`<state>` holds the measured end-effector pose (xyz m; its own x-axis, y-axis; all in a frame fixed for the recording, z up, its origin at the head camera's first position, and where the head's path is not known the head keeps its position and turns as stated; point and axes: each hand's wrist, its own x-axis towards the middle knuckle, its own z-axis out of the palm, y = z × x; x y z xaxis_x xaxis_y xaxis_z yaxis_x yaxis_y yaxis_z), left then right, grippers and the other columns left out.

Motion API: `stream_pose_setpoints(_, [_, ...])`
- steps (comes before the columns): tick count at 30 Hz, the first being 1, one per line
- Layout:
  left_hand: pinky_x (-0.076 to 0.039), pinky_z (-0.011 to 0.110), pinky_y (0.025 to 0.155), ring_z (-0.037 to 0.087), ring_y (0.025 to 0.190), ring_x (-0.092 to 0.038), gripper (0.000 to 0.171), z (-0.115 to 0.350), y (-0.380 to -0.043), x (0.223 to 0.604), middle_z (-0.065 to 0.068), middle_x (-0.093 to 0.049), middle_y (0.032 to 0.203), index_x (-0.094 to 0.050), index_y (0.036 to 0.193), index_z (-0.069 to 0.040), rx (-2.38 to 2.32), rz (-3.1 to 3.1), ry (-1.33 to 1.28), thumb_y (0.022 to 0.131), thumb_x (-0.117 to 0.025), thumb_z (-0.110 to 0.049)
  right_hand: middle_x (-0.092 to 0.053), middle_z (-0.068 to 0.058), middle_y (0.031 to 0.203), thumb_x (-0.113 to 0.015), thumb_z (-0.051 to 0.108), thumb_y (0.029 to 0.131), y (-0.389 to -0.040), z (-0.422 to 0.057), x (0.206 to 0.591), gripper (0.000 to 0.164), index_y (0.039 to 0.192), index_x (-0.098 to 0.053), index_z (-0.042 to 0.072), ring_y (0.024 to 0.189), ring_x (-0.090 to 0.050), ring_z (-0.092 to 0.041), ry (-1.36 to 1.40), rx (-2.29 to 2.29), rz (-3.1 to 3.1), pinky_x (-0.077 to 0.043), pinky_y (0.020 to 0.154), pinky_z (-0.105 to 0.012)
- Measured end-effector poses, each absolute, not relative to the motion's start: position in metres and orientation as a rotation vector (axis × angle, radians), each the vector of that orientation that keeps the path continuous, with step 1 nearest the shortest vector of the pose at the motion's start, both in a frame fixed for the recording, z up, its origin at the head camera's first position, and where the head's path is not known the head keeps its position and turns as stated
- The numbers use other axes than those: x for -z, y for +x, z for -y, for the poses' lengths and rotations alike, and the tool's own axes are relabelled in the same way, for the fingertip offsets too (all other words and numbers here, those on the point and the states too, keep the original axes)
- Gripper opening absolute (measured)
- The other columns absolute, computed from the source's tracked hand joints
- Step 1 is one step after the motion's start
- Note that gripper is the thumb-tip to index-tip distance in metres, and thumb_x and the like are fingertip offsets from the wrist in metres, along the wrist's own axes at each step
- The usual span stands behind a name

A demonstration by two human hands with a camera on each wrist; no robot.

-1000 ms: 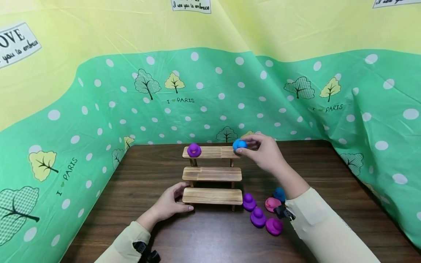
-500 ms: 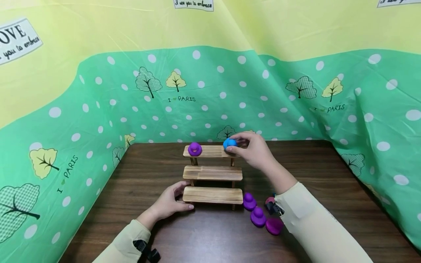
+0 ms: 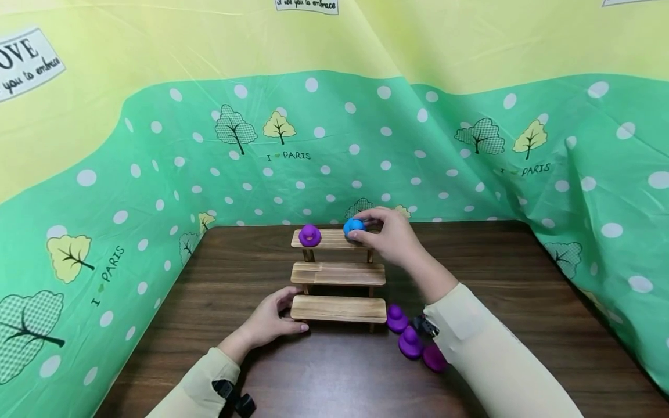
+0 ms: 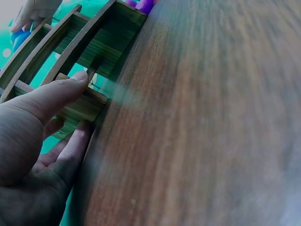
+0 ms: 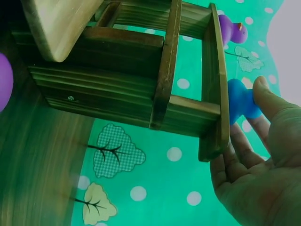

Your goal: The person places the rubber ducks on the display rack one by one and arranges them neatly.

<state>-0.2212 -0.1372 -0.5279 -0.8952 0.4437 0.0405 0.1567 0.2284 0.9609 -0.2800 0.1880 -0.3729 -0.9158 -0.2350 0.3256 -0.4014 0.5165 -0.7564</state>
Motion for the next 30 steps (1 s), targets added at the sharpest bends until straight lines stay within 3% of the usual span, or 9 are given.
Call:
stream_pose_setpoints(9, [-0.061,0.030,0.092,0.023,0.114,-0.065,0.076,0.138,-0.222,0.528,0.010,-0.068,0.124,-0.056,0.142,-0.002,-1.741,-2.235,0.565,0.076,-0.094,-0.001,-0.075,-0.007,0.109,-0.086,0.025,0.090,-0.287,-0.179,0.376,0.030,0.116,-0.078,0.012,0.098,-0.071,-0.024,0.579,-1.378,2.581,-0.060,0.080,-0.032])
stream_pose_setpoints(20, [-0.061,0.030,0.091,0.023,0.113,-0.066,0.075,0.137,-0.222,0.529,0.013,-0.067,0.123,-0.055,0.141,0.001,-1.748,-2.241,0.590,0.076,-0.093,0.000,-0.072,-0.001,0.111,-0.086,0.031,0.091,-0.282,-0.166,0.374,0.030,0.116,-0.078,0.016,0.097,-0.068,-0.022,0.592,-1.379,2.610,-0.061,0.079,-0.039])
stream_pose_setpoints(30, [-0.061,0.030,0.091,0.022,0.112,-0.066,0.076,0.139,-0.221,0.529,0.013,-0.067,0.123,-0.054,0.142,0.001,-1.737,-2.258,0.602,0.077,-0.093,-0.002,-0.071,0.000,0.109,-0.086,0.029,0.090,-0.281,-0.159,0.376,0.029,0.115,-0.078,0.016,0.098,-0.070,-0.018,0.630,-1.391,2.606,-0.063,0.083,-0.036])
